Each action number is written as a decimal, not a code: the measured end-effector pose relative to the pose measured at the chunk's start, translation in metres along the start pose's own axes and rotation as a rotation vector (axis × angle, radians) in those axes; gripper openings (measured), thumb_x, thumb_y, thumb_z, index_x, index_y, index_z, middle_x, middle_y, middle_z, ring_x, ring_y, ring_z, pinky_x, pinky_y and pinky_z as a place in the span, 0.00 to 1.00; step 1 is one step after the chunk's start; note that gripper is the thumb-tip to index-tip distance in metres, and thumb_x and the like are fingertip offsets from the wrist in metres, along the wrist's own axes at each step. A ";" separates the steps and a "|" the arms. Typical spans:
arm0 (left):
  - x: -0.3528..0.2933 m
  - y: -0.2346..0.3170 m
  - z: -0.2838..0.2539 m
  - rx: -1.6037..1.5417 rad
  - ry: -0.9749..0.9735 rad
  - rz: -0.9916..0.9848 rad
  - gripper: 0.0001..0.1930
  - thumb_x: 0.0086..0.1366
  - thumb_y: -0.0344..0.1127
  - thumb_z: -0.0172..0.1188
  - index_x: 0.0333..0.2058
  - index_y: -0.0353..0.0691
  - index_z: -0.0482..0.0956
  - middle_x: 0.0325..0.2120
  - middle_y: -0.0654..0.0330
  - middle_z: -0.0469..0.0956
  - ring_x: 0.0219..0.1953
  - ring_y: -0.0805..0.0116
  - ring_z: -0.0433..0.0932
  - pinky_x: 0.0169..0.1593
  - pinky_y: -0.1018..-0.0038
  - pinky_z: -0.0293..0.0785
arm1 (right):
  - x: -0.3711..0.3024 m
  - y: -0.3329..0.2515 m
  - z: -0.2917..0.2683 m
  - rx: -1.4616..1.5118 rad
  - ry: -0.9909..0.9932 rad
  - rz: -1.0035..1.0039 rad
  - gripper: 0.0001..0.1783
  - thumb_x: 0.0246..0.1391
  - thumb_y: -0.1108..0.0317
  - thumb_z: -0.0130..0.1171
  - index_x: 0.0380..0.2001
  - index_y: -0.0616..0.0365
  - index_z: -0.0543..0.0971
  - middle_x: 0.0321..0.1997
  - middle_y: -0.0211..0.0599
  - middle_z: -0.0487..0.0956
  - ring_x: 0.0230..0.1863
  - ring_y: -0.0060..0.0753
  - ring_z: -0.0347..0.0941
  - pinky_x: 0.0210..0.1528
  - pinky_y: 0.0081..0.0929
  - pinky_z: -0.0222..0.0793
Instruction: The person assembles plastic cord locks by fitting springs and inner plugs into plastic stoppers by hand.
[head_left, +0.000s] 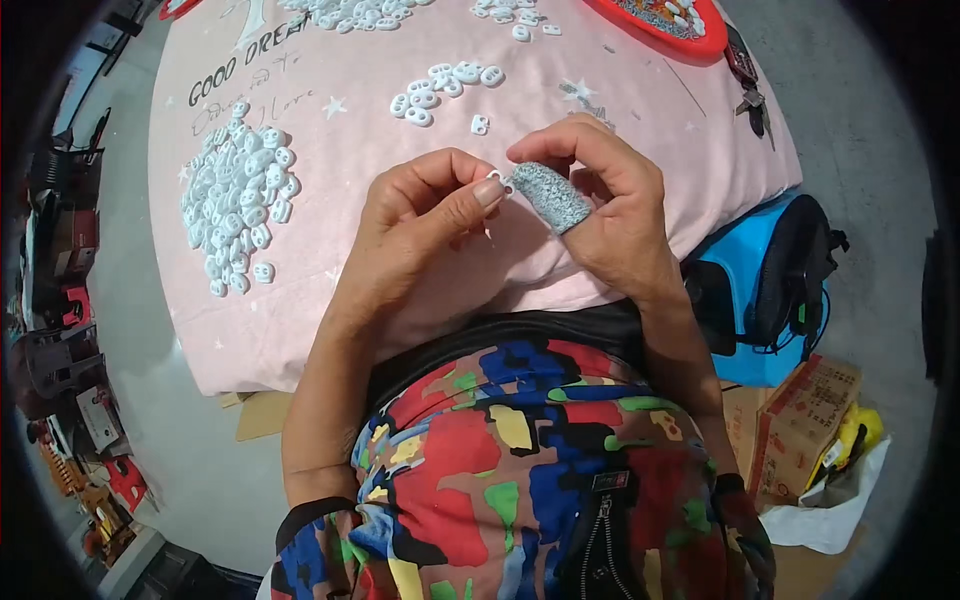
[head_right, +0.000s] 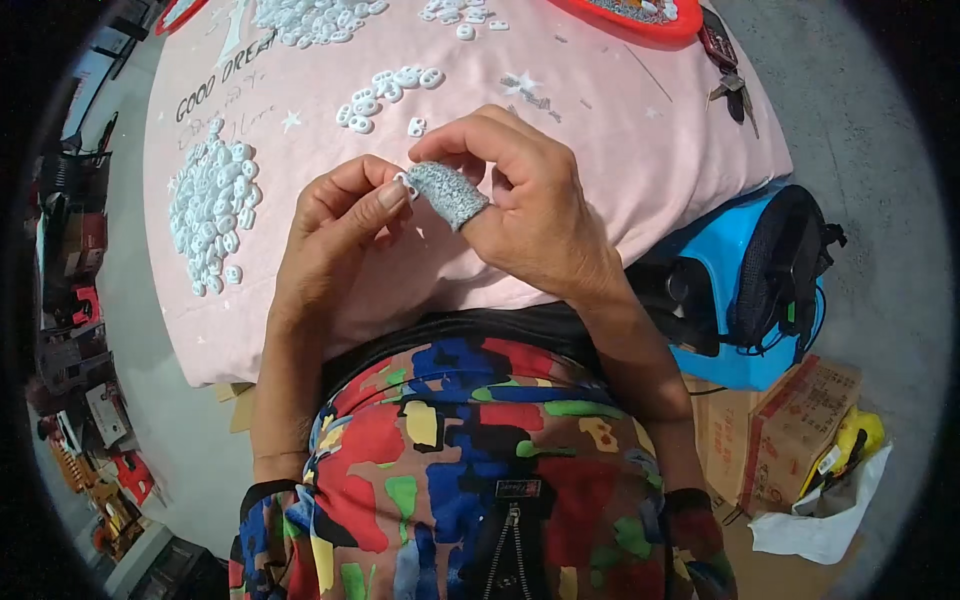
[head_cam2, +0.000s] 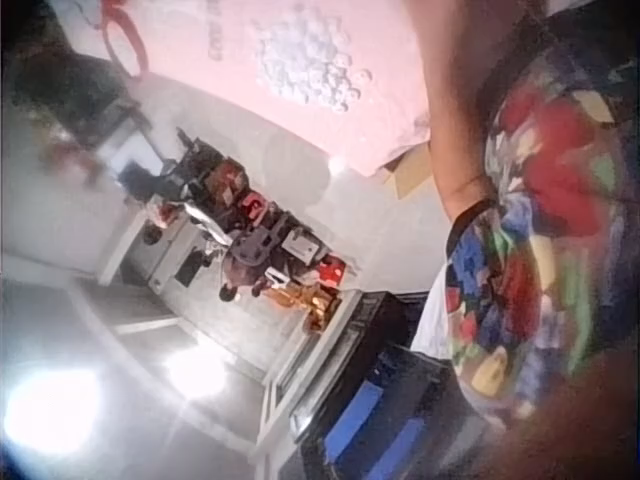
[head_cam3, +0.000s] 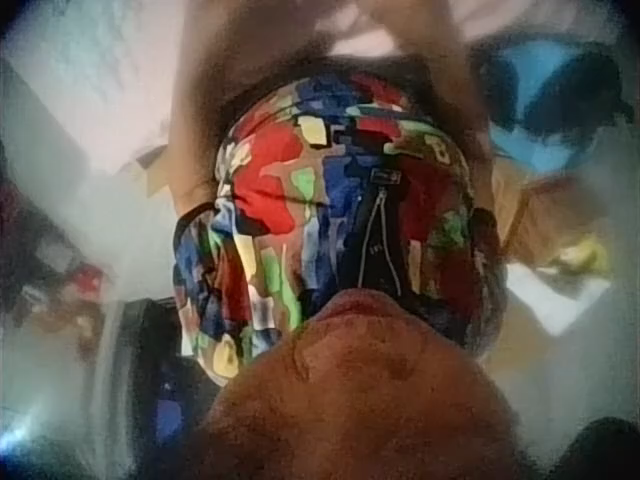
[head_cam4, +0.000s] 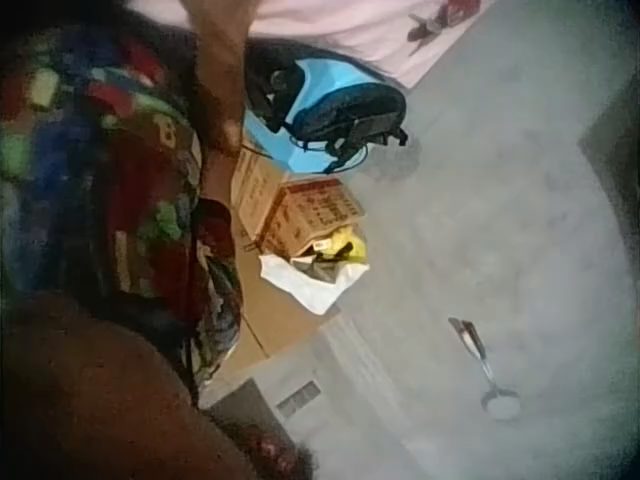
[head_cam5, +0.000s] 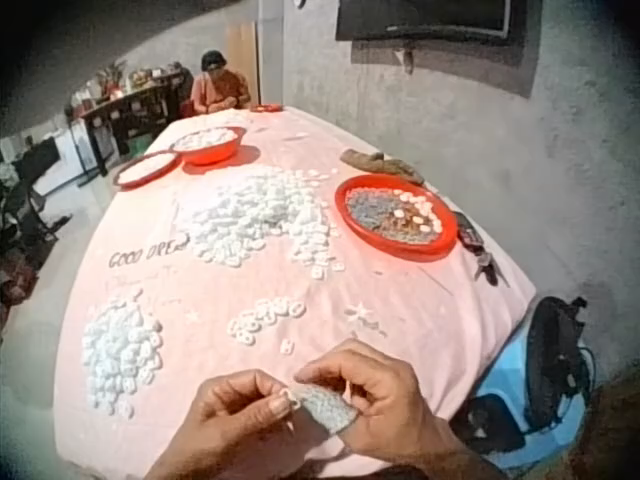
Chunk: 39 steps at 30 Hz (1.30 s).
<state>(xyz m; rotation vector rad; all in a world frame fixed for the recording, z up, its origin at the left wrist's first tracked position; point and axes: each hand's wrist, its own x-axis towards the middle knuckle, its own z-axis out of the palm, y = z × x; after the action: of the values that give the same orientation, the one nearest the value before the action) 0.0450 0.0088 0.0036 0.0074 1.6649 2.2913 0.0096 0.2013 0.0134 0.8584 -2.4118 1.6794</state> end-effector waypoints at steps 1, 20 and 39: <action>0.000 0.000 0.000 0.000 0.000 -0.001 0.08 0.64 0.38 0.62 0.34 0.40 0.79 0.26 0.70 0.76 0.28 0.84 0.70 0.33 0.86 0.65 | 0.000 0.001 -0.002 -0.016 -0.005 -0.034 0.08 0.50 0.76 0.64 0.34 0.58 0.79 0.32 0.23 0.74 0.31 0.10 0.66 0.27 0.10 0.58; 0.004 -0.015 0.000 -0.140 -0.002 0.036 0.07 0.65 0.35 0.60 0.35 0.38 0.78 0.27 0.69 0.76 0.27 0.83 0.69 0.32 0.85 0.66 | 0.000 0.006 0.007 0.007 -0.040 -0.046 0.07 0.50 0.79 0.61 0.34 0.63 0.77 0.32 0.29 0.74 0.31 0.15 0.69 0.30 0.12 0.63; 0.004 -0.010 -0.002 -0.106 -0.040 0.051 0.07 0.64 0.35 0.60 0.33 0.39 0.77 0.25 0.71 0.73 0.26 0.84 0.67 0.31 0.86 0.64 | 0.009 0.002 -0.007 -0.164 -0.105 -0.195 0.08 0.48 0.73 0.65 0.33 0.58 0.77 0.30 0.25 0.72 0.27 0.14 0.66 0.23 0.13 0.57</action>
<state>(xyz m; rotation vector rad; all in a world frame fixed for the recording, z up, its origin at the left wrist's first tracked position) 0.0433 0.0107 -0.0070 0.0732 1.5391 2.3981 -0.0010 0.2048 0.0178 1.1389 -2.3982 1.3800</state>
